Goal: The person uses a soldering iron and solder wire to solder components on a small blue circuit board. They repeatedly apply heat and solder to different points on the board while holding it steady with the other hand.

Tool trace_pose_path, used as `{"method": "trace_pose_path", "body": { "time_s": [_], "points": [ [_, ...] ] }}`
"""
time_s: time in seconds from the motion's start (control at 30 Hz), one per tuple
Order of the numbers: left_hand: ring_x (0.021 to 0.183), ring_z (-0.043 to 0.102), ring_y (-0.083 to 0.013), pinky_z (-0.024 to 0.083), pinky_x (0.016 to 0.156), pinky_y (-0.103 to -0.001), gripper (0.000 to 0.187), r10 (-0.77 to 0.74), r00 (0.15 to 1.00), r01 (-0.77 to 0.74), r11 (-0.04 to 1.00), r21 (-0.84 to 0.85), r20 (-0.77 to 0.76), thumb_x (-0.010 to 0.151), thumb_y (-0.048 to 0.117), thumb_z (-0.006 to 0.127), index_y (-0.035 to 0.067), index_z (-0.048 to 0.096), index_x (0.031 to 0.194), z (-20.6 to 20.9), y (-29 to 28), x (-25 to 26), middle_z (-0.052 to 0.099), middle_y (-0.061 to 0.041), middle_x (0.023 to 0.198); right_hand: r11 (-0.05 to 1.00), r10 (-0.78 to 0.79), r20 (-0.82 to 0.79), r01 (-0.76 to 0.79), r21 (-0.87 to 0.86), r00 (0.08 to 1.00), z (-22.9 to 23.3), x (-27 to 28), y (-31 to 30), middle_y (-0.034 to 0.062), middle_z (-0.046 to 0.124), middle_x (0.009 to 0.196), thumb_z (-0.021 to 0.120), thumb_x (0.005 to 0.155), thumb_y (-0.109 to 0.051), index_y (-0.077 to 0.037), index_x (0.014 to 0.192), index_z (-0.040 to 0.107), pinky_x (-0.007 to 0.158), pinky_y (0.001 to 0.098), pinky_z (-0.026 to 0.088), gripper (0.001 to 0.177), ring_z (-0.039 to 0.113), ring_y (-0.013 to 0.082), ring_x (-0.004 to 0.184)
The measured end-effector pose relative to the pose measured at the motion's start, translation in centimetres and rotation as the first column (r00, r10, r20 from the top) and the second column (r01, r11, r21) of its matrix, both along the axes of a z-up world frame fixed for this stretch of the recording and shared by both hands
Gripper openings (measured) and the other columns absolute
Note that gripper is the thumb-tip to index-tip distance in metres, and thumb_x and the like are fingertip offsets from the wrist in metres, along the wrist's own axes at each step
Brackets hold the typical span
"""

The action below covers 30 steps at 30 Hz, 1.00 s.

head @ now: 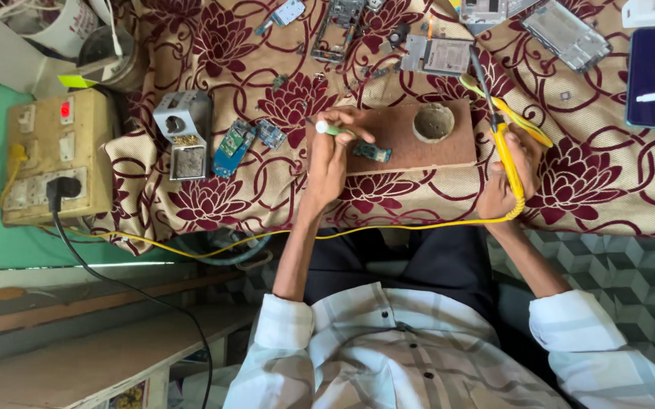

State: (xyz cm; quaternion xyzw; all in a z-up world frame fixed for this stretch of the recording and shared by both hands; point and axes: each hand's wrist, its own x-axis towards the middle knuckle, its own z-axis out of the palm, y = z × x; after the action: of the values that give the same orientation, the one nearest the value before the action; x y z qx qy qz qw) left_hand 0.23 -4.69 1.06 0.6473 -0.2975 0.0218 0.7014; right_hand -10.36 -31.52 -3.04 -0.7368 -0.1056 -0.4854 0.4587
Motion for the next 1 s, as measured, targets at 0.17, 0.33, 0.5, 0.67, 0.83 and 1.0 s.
{"method": "trace_pose_path", "body": {
  "time_s": [0.17, 0.33, 0.5, 0.67, 0.83, 1.0],
  "points": [
    [0.105, 0.071, -0.0205, 0.052, 0.108, -0.041, 0.014, -0.011, 0.986, -0.016, 0.987, 0.162, 0.168, 0.114, 0.006, 0.036, 0.000, 0.042, 0.126, -0.4, -0.7, 0.9, 0.064, -0.013, 0.117, 0.999, -0.032, -0.011, 0.032, 0.009, 0.999, 0.0, 0.2, 0.1, 0.0237, 0.049, 0.139, 0.049, 0.115, -0.018, 0.003, 0.143, 0.054, 0.107, 0.0471, 0.061, 0.036, 0.065, 0.0400, 0.127],
    [0.102, 0.073, -0.0204, 0.058, 0.099, -0.044, 0.018, 0.061, 0.997, -0.061, 0.998, 0.006, 0.055, 0.114, 0.014, 0.038, 0.000, 0.047, 0.122, -0.8, -0.6, 1.3, 0.058, -0.016, 0.124, 0.999, 0.004, -0.062, -0.001, 0.043, 0.998, -0.2, -0.2, 0.0, 0.0218, 0.047, 0.140, 0.047, 0.118, -0.008, 0.003, 0.145, 0.052, 0.105, 0.0428, 0.062, 0.029, 0.067, 0.0380, 0.128],
    [0.105, 0.073, -0.0224, 0.054, 0.107, -0.045, 0.017, 0.163, 0.957, -0.144, 0.985, -0.094, 0.239, 0.117, 0.015, 0.038, 0.001, 0.045, 0.124, 0.6, -0.2, 1.8, 0.058, -0.017, 0.133, 0.999, -0.003, -0.021, 0.004, 0.033, 1.000, 0.0, 0.1, 0.1, 0.0212, 0.047, 0.140, 0.049, 0.116, -0.006, 0.003, 0.144, 0.053, 0.108, 0.0451, 0.063, 0.030, 0.065, 0.0383, 0.128],
    [0.104, 0.074, -0.0231, 0.059, 0.093, -0.039, 0.014, 0.116, 0.973, -0.147, 0.979, 0.145, 0.200, 0.111, 0.009, 0.041, -0.001, 0.050, 0.115, 0.8, 0.3, 2.3, 0.069, -0.020, 0.121, 0.999, -0.034, -0.047, 0.034, 0.013, 0.998, -0.2, -0.4, 0.3, 0.0222, 0.050, 0.141, 0.052, 0.118, -0.015, 0.004, 0.146, 0.053, 0.103, 0.0436, 0.059, 0.034, 0.063, 0.0396, 0.129],
    [0.099, 0.072, -0.0213, 0.062, 0.092, -0.036, 0.010, 0.049, 0.994, -0.057, 0.995, 0.085, 0.093, 0.110, 0.001, 0.041, -0.001, 0.050, 0.114, 0.5, 0.0, 1.9, 0.070, -0.019, 0.115, 0.998, 0.016, -0.036, -0.014, 0.057, 0.999, -0.1, -0.2, -0.1, 0.0209, 0.052, 0.140, 0.051, 0.115, -0.015, 0.003, 0.146, 0.052, 0.099, 0.0382, 0.060, 0.035, 0.068, 0.0344, 0.122],
    [0.098, 0.071, -0.0207, 0.059, 0.093, -0.036, 0.007, 0.068, 0.994, -0.077, 0.992, 0.099, 0.085, 0.110, 0.001, 0.042, -0.002, 0.048, 0.113, 0.9, 1.1, 0.3, 0.071, -0.019, 0.115, 0.998, -0.036, -0.055, 0.038, 0.041, 0.998, 0.0, -0.2, 0.2, 0.0207, 0.054, 0.137, 0.047, 0.115, -0.001, 0.002, 0.146, 0.053, 0.096, 0.0359, 0.061, 0.032, 0.071, 0.0338, 0.122]
  ]
}}
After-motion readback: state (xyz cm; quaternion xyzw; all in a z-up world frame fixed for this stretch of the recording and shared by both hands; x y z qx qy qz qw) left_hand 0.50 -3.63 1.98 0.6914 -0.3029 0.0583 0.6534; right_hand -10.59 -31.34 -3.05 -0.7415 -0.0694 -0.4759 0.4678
